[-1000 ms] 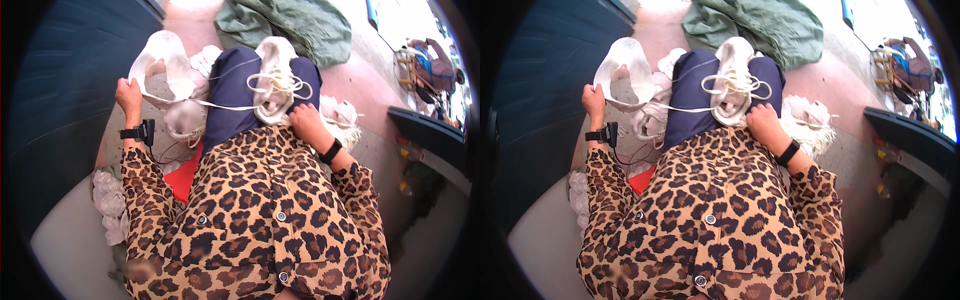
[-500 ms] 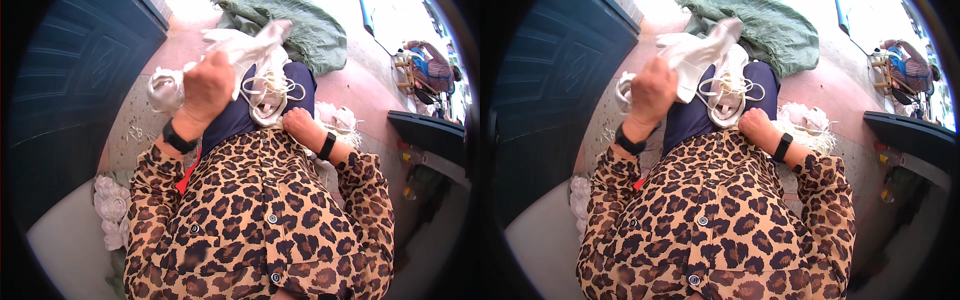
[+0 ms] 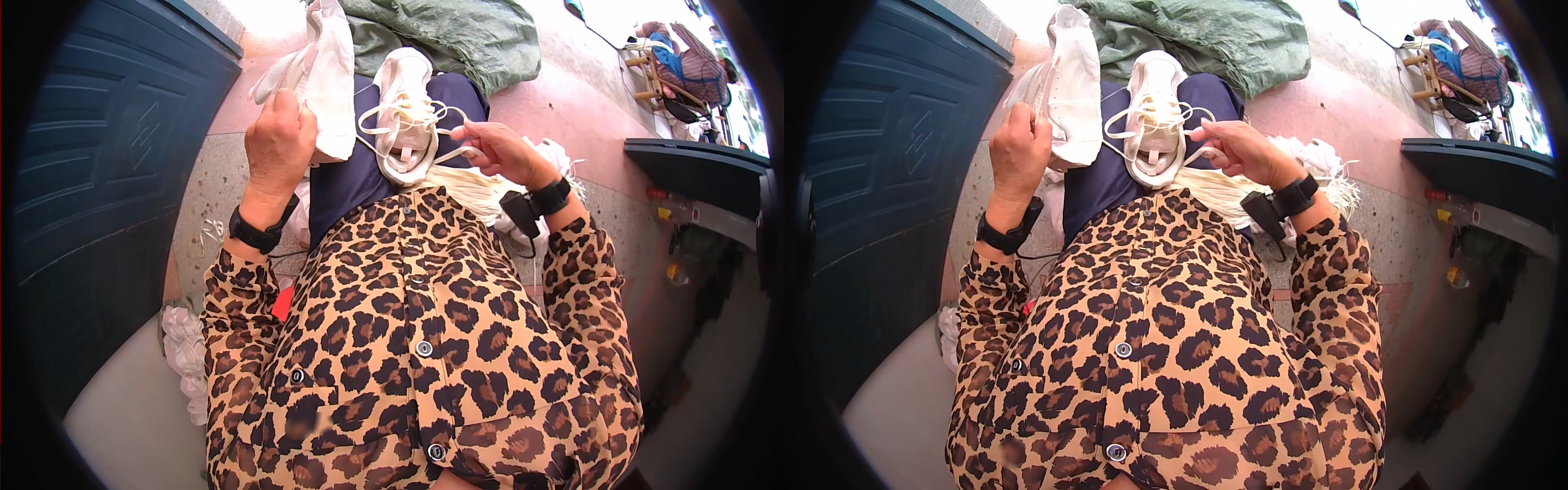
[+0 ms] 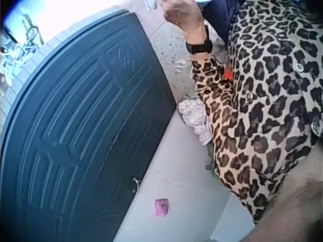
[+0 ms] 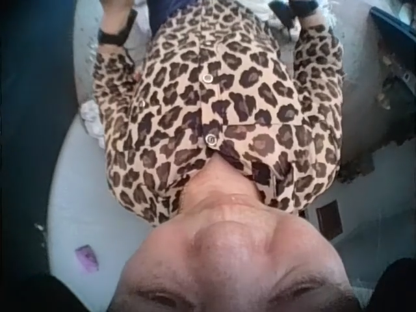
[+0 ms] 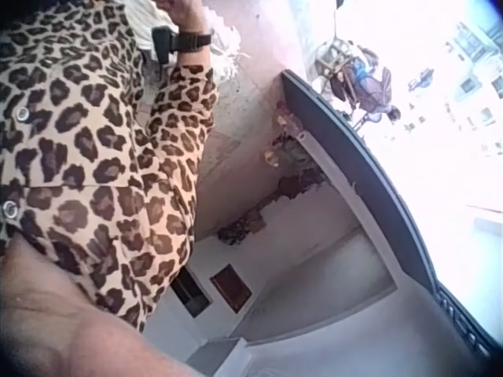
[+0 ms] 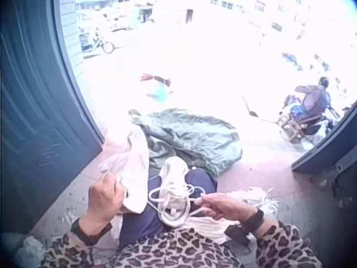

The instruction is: Threading laces into a pair of white sneakers.

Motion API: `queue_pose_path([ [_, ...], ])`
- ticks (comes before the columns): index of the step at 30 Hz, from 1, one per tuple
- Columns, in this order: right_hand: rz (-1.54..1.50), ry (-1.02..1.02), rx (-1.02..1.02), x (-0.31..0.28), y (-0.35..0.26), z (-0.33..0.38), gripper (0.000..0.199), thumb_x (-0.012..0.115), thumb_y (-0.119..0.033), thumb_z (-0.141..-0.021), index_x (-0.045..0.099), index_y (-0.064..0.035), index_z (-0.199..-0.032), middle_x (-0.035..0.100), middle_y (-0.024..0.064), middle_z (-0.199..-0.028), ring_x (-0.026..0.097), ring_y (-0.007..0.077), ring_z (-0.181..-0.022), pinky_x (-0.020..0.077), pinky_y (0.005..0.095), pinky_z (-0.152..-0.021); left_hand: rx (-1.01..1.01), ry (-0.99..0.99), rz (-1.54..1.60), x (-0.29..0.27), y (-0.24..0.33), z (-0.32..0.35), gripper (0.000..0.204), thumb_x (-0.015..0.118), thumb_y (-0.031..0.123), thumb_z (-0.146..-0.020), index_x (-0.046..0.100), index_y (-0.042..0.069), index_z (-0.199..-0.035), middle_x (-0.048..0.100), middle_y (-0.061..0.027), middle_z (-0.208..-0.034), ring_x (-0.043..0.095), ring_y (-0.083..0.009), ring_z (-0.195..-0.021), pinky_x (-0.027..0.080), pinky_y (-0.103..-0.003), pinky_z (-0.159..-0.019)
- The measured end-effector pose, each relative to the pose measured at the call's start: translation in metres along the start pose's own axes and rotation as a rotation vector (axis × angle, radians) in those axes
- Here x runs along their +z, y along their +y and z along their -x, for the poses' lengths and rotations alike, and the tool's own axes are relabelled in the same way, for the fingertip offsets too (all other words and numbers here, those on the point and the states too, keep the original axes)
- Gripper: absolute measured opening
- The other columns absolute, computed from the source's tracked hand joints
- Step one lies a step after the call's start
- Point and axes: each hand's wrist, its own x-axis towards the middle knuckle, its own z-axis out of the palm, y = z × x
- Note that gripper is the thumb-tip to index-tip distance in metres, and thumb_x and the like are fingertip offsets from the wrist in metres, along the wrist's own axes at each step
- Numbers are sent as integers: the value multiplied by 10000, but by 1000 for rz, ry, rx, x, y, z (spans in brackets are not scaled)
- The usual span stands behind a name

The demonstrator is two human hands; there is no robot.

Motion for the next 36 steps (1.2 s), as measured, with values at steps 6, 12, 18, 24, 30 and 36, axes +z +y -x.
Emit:
queue_pose_path([
  [6,482,-8,-345,2,-27,28,197,546,-150,-849,595,-16,-986,589,13,-670,495,36,-490,381,152,-413,-32,-21,59,-2,-4,3,119,550,76,-756,451,29,-710,511,-153,-617,524,-337,-564,408,-408,-507],
  [12,72,37,-1056,16,-90,102,322,422,-131,-882,455,-10,-1178,479,26,-856,364,41,-502,322,163,-431,41,-15,86,-7,5,12,121,552,78,-748,443,36,-716,494,-144,-640,517,-330,-549,409,-408,-486],
  [18,553,134,-420,114,-46,-1,356,555,-376,-827,610,-26,-864,551,-24,-686,401,21,-497,317,165,-399,203,-19,13,-7,34,34,127,547,85,-724,429,45,-696,464,-105,-625,526,-250,-513,440,-346,-436],
  [24,419,53,-358,141,-28,-72,248,538,-271,-862,574,-54,-747,442,-55,-518,359,30,-405,272,197,-369,-32,205,444,-12,2,46,73,541,86,-782,519,17,-774,555,-131,-734,566,-283,-636,447,-327,-543],
  [30,-11,-104,-296,99,-21,-63,189,505,-221,-886,540,-38,-851,459,-33,-600,360,37,-441,304,179,-402,-1011,-654,998,82,-103,155,355,425,354,-891,568,58,-1025,575,-8,-954,484,-107,-936,359,-243,-832],
  [36,-245,-41,-244,82,-11,-61,220,475,-218,-900,527,-9,-945,539,6,-691,414,46,-457,335,186,-378,-863,-766,1065,66,-121,156,288,514,304,-858,590,28,-895,578,-10,-808,494,-87,-721,387,-222,-657],
])
